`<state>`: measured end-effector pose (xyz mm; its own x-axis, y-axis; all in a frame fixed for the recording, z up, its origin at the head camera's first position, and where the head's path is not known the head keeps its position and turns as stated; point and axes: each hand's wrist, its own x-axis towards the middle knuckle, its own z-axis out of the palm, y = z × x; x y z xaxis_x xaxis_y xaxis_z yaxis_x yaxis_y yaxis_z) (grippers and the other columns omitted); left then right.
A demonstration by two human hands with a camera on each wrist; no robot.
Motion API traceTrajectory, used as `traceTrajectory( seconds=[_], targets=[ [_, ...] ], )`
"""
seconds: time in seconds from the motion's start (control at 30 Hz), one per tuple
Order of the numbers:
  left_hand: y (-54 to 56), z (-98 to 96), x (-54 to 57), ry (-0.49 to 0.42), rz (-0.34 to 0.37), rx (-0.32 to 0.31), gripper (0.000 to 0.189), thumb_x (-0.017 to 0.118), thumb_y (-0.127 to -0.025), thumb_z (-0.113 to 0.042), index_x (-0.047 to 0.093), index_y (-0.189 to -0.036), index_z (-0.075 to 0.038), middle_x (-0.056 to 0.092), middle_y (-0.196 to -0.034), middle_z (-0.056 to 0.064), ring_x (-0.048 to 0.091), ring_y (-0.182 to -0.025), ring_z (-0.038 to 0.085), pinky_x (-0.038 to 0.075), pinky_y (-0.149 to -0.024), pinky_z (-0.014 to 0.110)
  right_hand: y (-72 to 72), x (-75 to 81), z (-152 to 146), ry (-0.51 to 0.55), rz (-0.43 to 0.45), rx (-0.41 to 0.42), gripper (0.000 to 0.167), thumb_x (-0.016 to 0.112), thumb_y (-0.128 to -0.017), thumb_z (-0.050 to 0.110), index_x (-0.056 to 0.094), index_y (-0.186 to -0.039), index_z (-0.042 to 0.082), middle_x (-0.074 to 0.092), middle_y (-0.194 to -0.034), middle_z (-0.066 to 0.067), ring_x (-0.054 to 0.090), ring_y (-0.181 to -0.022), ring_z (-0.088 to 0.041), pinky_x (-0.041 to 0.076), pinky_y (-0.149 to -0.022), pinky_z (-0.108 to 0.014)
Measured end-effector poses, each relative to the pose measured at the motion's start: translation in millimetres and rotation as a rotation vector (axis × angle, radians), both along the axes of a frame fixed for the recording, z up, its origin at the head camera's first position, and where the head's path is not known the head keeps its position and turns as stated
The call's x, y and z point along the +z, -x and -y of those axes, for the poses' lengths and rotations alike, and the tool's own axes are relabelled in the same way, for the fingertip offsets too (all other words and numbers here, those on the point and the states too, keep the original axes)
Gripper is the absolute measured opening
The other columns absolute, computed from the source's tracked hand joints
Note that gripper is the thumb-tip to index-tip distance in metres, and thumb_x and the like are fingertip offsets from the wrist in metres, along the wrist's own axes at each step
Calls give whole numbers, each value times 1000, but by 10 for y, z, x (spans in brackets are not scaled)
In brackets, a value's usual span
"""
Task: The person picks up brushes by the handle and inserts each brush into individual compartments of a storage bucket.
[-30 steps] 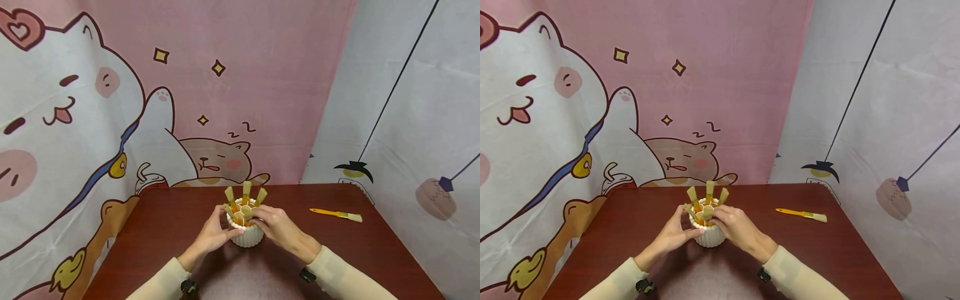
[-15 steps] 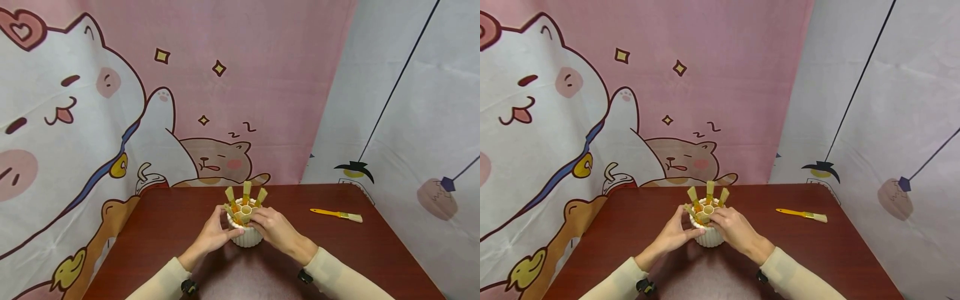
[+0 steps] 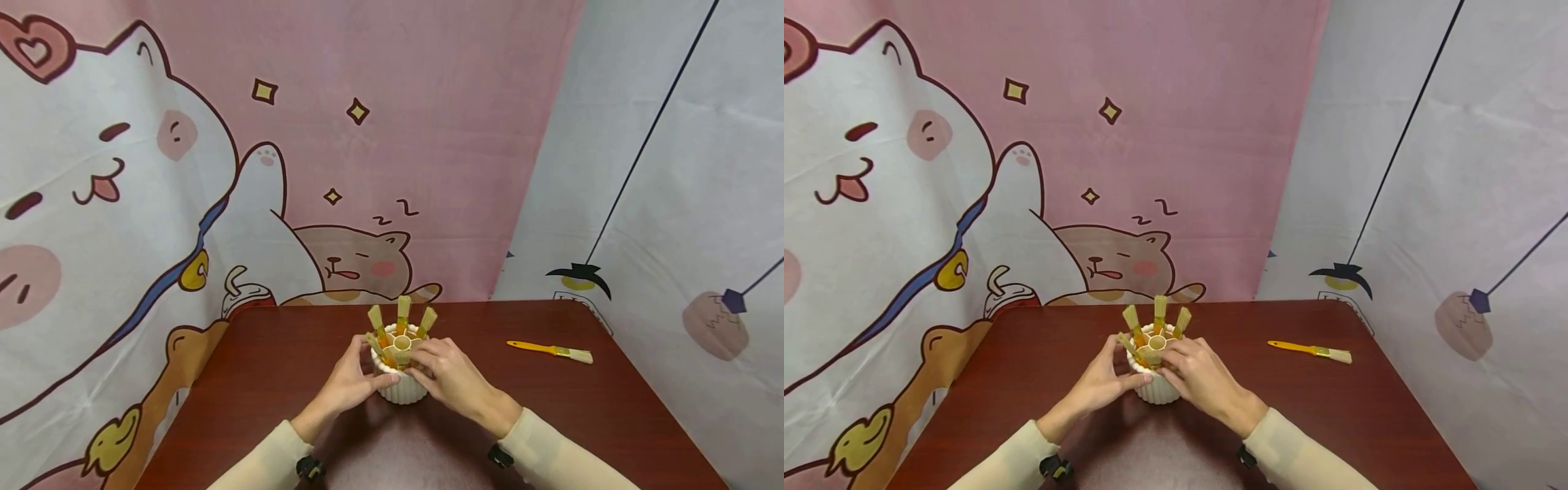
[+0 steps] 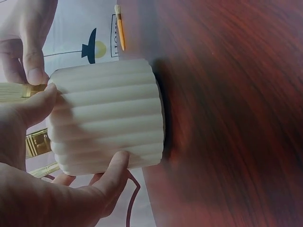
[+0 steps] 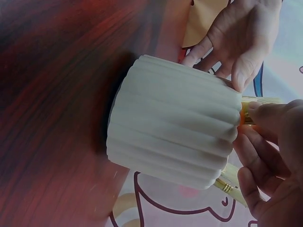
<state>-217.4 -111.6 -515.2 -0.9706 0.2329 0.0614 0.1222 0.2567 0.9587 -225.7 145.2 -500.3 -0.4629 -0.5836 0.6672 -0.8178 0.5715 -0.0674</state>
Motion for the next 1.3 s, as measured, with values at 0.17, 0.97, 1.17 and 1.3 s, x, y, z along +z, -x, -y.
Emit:
traceTrajectory(
  seconds=[0.17,0.97,1.17,1.3],
  targets=[
    [2,9,16,14,6,-4,83,100,-93,-15,49,-159,-5,65,-158,24,71,-142,43,67,-112,56,-23,6,-35,18,-2,-15,38,104,-89,19,88,-123,11,87,-114,0,80,-101,-14,60,-87,-37],
    [87,119,47,36,19,-112,92,89,-104,-10,38,-181,-7,54,-176,29,56,-162,51,51,-128,69,-34,-64,-757,114,70,-170,33,102,-88,11,90,-118,15,88,-110,4,81,-100,-15,61,-81,-43],
    [92,149,56,27,4,-114,89,88,-103,-9,42,-180,-11,58,-173,28,60,-158,51,56,-124,66,37,-102,-1053,125,89,-248,29,101,-89,8,90,-115,13,88,-109,2,81,-96,-18,58,-79,-43],
    [72,156,63,39,0,-77,82,90,-102,-13,51,-173,-10,59,-172,27,57,-161,50,47,-129,74,79,-150,-1256,131,74,-284,29,100,-87,4,90,-113,11,88,-106,-1,82,-91,-23,58,-79,-46]
  ],
)
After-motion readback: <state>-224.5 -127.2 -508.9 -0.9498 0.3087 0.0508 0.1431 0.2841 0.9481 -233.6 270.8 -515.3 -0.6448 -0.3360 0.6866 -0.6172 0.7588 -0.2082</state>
